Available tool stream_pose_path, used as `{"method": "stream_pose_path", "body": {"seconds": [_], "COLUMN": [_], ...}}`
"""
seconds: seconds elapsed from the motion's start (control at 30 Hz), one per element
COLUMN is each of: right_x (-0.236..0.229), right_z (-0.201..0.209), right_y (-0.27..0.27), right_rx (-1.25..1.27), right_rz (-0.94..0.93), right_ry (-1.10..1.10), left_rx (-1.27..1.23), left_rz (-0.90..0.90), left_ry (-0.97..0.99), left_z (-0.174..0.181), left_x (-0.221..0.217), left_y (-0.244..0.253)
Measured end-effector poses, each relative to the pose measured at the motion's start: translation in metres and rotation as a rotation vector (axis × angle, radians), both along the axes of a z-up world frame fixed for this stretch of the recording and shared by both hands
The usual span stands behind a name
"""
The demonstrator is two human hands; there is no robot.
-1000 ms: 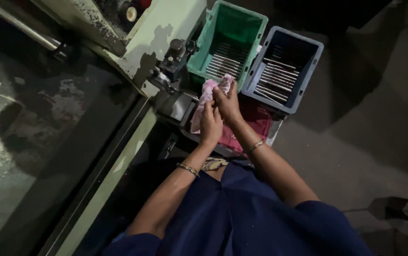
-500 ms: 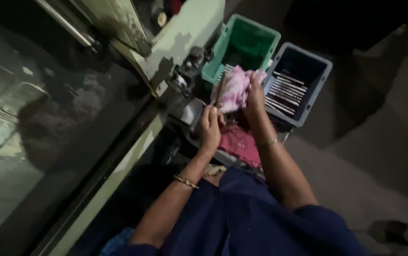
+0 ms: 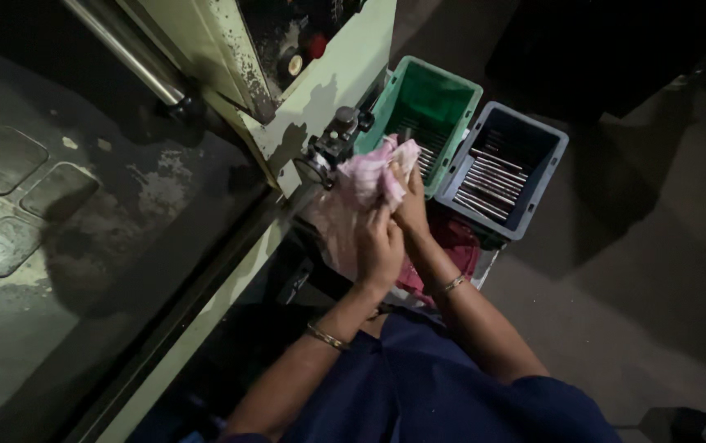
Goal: The person measures cylindrical metal rods using a vernier caliper, then places them into a green bin. The person repeats this process for multiple rods, occasionally wiping them with a cloth before measuring.
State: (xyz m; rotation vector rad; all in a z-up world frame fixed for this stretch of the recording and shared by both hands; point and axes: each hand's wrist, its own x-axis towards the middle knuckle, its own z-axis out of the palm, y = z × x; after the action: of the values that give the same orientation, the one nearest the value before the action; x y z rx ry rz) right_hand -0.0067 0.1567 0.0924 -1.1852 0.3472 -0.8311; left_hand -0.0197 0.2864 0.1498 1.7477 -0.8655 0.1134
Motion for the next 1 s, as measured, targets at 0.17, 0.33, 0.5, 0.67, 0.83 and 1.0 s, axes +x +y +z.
{"method": "stream_pose_path", "body": {"seconds": [0.17,0.33,0.5,0.67,0.83,1.0], "right_x": [0.003,0.006,0.003,0.0,0.002,-0.003], "right_z": [-0.022,-0.006,0.032,0.031,-0.003,-0.01], "right_y": [-0.018,-0.021,-0.007,0.015,0.026,0.026], "right_rx": [-0.135,-0.548,-0.329,0.27,0.268,0.293], "right_rz": [-0.102,-0.201,-0.11,0.087,0.222,0.242], "right_ry": [0.185,0.098,0.095,0.065,-0.091,0.101], "left_rx": [0.102,-0.01,-0.139,-0.265,-0.29,-0.365], "left_rz": [0.016,0.164,0.042,0.07,0.052,0.063], "left_ry": [0.036,-0.373,-0.184,-0.025,0.363,0.486], "left_z": [0.029,0.044,0.045,0.037,0.019,0.018], "left_x": [-0.002,-0.004,-0.011,0.008,0.022,0.033], "left_y": [0.018,0.022,0.021,0.005,-0.001,0.002]}}
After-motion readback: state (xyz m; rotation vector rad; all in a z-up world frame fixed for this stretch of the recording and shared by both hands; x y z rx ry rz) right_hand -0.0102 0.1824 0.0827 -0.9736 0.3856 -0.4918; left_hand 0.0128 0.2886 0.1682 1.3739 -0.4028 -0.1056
